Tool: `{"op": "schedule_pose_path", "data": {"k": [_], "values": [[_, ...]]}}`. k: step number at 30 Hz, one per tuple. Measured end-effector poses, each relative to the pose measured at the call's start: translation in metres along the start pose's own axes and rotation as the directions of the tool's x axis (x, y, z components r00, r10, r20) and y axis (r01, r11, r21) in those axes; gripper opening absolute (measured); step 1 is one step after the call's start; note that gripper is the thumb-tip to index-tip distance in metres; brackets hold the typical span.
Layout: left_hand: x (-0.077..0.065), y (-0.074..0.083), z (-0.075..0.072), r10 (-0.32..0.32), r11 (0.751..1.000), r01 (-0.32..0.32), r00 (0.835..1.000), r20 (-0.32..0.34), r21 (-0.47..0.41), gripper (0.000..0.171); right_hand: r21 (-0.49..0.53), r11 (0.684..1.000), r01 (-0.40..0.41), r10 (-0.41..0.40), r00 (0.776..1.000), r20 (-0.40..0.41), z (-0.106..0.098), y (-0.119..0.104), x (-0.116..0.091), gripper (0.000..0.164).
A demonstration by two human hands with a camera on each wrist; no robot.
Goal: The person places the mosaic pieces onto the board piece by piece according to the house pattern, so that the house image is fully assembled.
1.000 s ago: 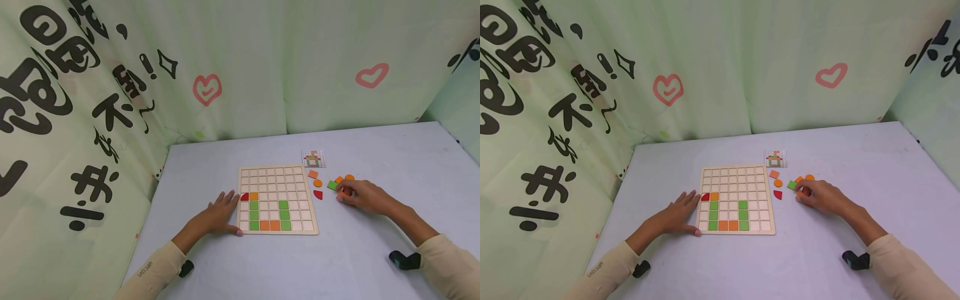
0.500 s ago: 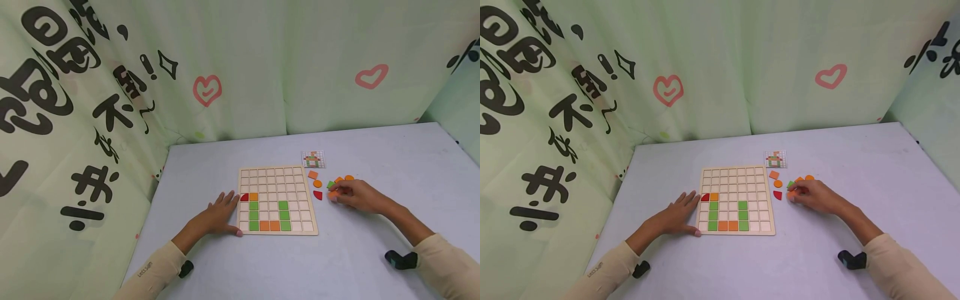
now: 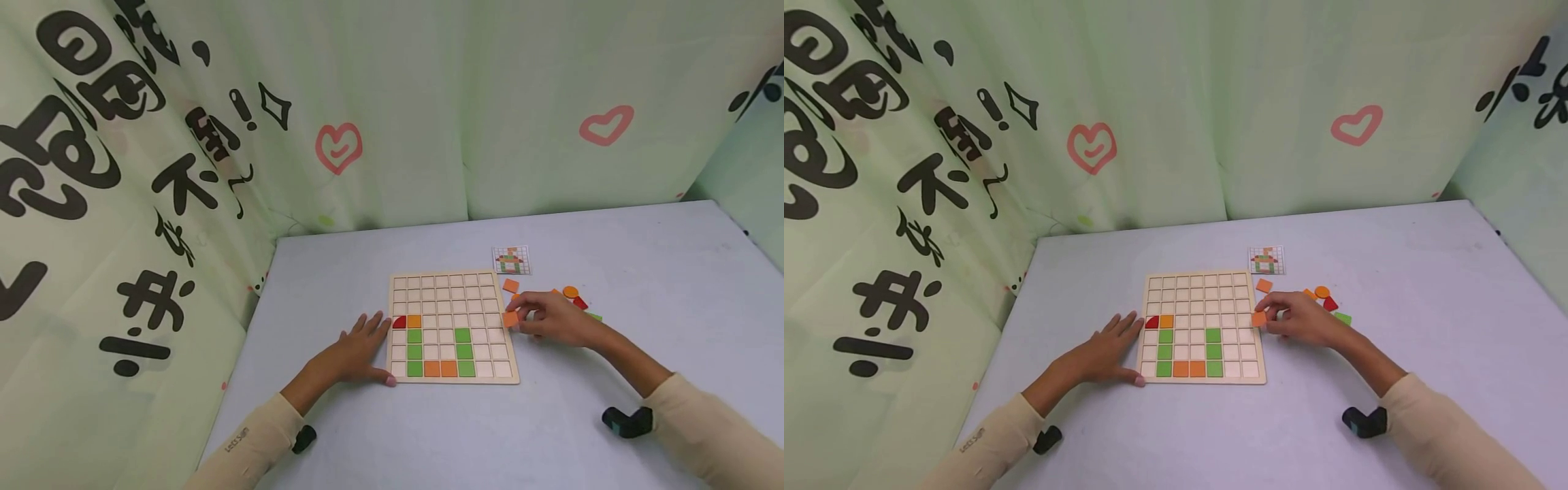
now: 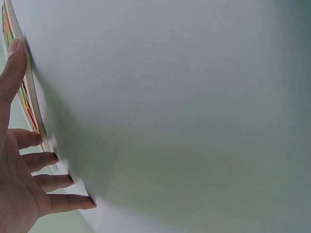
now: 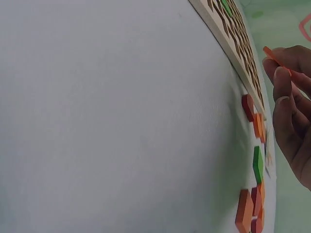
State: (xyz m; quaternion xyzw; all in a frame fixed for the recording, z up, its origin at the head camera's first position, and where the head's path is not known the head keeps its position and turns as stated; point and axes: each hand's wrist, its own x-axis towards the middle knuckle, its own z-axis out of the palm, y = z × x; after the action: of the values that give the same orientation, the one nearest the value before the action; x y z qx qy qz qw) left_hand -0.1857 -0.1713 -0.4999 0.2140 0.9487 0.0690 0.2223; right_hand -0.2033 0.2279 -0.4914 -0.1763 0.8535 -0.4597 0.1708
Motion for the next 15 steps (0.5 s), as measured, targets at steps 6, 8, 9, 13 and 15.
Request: {"op": "schedule_pose_path", "data": {"k": [6,8,9,13,15], "values": [[0.000,0.000,0.000,-0.002,1.000,0.002,1.000,0.001,0.005,0.116,0.028,0.999,-0.025,0.025,1.000,-0.003,0.015,-0.011,0.014,0.029],[0.000,0.000,0.000,-0.004,1.000,0.004,1.000,0.004,0.003,0.117,0.023,1.000,-0.019,0.019,1.000,-0.004,0.021,-0.014,0.018,0.030],[0.000,0.000,0.000,-0.005,1.000,0.005,1.000,0.006,0.001,0.117,0.013,1.000,-0.012,0.012,1.000,-0.007,0.023,-0.016,0.020,0.029],[0.000,0.001,-0.001,-0.011,1.000,0.011,1.000,0.011,-0.005,0.117,-0.017,1.000,0.013,-0.013,1.000,-0.025,0.033,-0.023,0.028,0.028],[0.000,0.001,-0.001,-0.012,1.000,0.012,1.000,0.011,-0.006,0.116,-0.015,1.000,0.011,-0.011,1.000,-0.024,0.038,-0.025,0.032,0.027]]}}
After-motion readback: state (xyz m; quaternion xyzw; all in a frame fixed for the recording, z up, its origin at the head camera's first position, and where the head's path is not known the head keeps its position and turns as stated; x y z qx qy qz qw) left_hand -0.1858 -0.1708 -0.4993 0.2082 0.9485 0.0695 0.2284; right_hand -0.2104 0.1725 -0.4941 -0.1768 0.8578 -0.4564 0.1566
